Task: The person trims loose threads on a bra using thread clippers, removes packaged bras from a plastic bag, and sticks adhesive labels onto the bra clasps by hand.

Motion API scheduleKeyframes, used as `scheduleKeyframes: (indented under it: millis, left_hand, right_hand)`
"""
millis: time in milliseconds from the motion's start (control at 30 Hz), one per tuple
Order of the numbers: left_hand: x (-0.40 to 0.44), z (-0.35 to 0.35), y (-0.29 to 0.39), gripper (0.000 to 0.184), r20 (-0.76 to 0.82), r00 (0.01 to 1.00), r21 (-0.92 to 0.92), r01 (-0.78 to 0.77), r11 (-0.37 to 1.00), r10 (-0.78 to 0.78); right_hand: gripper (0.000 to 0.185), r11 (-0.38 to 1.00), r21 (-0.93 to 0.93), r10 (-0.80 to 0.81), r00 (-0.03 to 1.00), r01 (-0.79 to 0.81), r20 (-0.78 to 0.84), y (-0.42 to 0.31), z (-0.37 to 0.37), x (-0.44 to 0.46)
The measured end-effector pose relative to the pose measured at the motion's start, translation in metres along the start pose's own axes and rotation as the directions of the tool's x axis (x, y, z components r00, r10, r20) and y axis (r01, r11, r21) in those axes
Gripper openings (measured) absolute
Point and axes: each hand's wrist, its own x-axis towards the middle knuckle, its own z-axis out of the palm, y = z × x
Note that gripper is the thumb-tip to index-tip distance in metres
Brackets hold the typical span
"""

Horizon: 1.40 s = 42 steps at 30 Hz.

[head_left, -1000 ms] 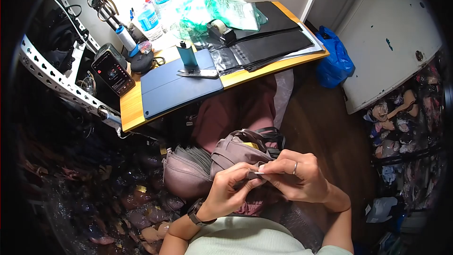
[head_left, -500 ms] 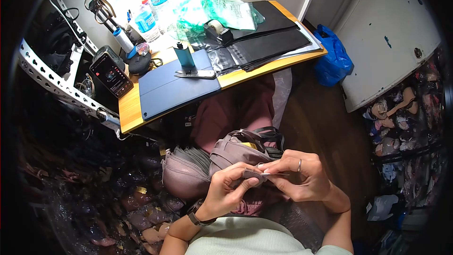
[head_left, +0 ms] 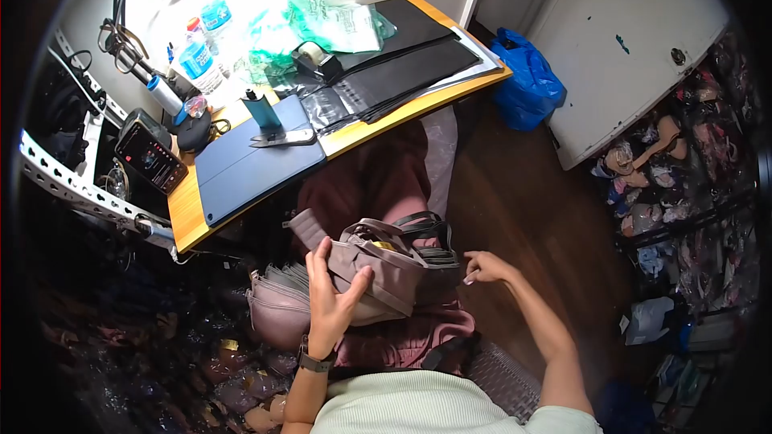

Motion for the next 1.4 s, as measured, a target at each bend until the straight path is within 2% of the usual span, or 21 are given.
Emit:
scheduleKeyframes:
  millis: [67,133,167,233,267,333,367,467,500,567,600,633,833,933,1000,1067,1133,1167,1267,1333,1400]
  left_hand:
    - [0.001,-0.001,-0.002,0.069,-0.011,0.999,0.035,-0.032,0.999,0.032]
    - [0.002,-0.005,0.0,0.069,0.042,0.999,0.023,0.032,0.999,-0.033]
    - [0.001,-0.005,0.0,0.069,0.044,0.998,0.027,0.033,0.999,-0.034]
    - [-0.002,-0.002,0.001,0.07,-0.053,0.997,0.185,-0.044,0.982,0.055]
    - [-0.003,-0.001,0.006,0.07,-0.052,0.997,0.186,-0.044,0.982,0.055]
    - [-0.003,0.001,0.027,0.074,-0.216,0.962,0.312,-0.091,0.946,0.164]
    - [-0.002,0.0,0.035,0.057,-0.219,0.946,0.225,-0.192,0.955,0.241]
    - [-0.002,-0.005,0.046,0.017,0.221,0.896,-0.043,-0.384,0.922,0.384]
    - [-0.003,0.001,0.055,0.019,0.287,0.887,-0.139,-0.335,0.932,0.362]
    - [-0.006,0.015,0.059,0.028,0.337,0.88,-0.368,-0.204,0.907,0.335]
    - [-0.005,0.015,0.068,0.03,0.35,0.907,-0.539,-0.008,0.842,0.233]
    - [-0.002,0.012,0.077,0.031,0.381,0.915,-0.68,0.178,0.711,0.135]
    - [0.003,-0.002,0.07,0.017,0.174,0.962,-0.666,-0.044,0.745,0.212]
    - [0.003,-0.004,0.071,0.021,0.199,0.933,-0.543,-0.149,0.826,0.3]
    - [0.002,-0.003,0.071,0.02,0.208,0.93,-0.558,-0.143,0.818,0.304]
    - [0.0,-0.002,0.072,0.019,0.222,0.924,-0.57,-0.136,0.81,0.312]
    - [-0.001,-0.002,0.072,0.019,0.299,0.917,-0.712,0.031,0.701,0.263]
    - [-0.002,-0.002,0.074,0.019,0.309,0.923,-0.749,0.088,0.657,0.228]
    - [-0.004,-0.006,0.067,0.016,0.373,0.873,-0.748,0.082,0.659,0.315]
    - [-0.005,-0.006,0.078,0.013,0.31,0.883,-0.731,-0.015,0.682,0.352]
    - [-0.011,-0.007,0.08,0.016,0.436,0.893,-0.655,0.228,0.72,0.113]
  right_hand:
    - [0.018,0.997,-0.05,0.066,0.998,-0.066,-0.012,0.008,0.018,0.0]
    - [0.019,0.955,0.139,0.264,0.964,-0.264,0.014,0.011,0.026,0.001]
    - [0.019,0.954,0.144,0.264,0.964,-0.263,0.014,0.009,0.025,-0.001]
    - [0.019,0.896,0.133,0.421,0.906,-0.423,0.039,-0.002,0.004,-0.013]
    - [0.019,0.949,0.074,0.292,0.941,-0.307,0.172,-0.004,-0.016,-0.018]
    - [0.018,0.902,0.375,0.108,0.951,-0.216,0.29,-0.044,-0.068,-0.029]
    - [0.015,0.855,0.5,0.05,0.981,-0.14,0.187,-0.078,-0.096,-0.034]
    - [0.011,0.591,0.795,-0.019,0.987,0.14,-0.16,-0.175,-0.129,-0.038]
    - [0.011,0.489,0.852,0.011,0.975,0.189,-0.223,-0.213,-0.13,-0.037]
    - [0.013,0.464,0.844,-0.015,0.955,0.27,-0.297,-0.265,-0.126,-0.034]
    - [0.015,0.365,0.864,-0.117,0.938,0.346,-0.326,-0.275,-0.116,-0.03]
    - [0.016,0.414,0.839,-0.148,0.936,0.353,-0.321,-0.283,-0.112,-0.028]
    - [0.017,0.605,0.677,-0.268,0.908,0.419,-0.323,-0.29,-0.103,-0.027]
    - [0.019,0.64,0.72,-0.081,0.955,0.269,-0.285,-0.311,-0.121,-0.039]
    - [0.02,0.687,0.649,0.006,0.89,0.327,-0.456,-0.319,-0.125,-0.041]
    - [0.02,0.772,0.502,-0.057,0.829,0.389,-0.556,-0.322,-0.129,-0.035]
    - [0.022,0.835,0.21,-0.276,0.718,0.508,-0.639,-0.325,-0.129,-0.029]
    - [0.022,0.821,0.22,-0.293,0.72,0.526,-0.629,-0.326,-0.128,-0.027]
    - [0.021,0.853,0.102,-0.318,0.664,0.513,-0.677,-0.329,-0.127,-0.022]
    - [0.021,0.861,0.124,-0.3,0.691,0.492,-0.657,-0.332,-0.124,-0.024]
    - [0.026,0.87,0.06,-0.345,0.692,0.489,-0.634,-0.33,-0.123,-0.022]
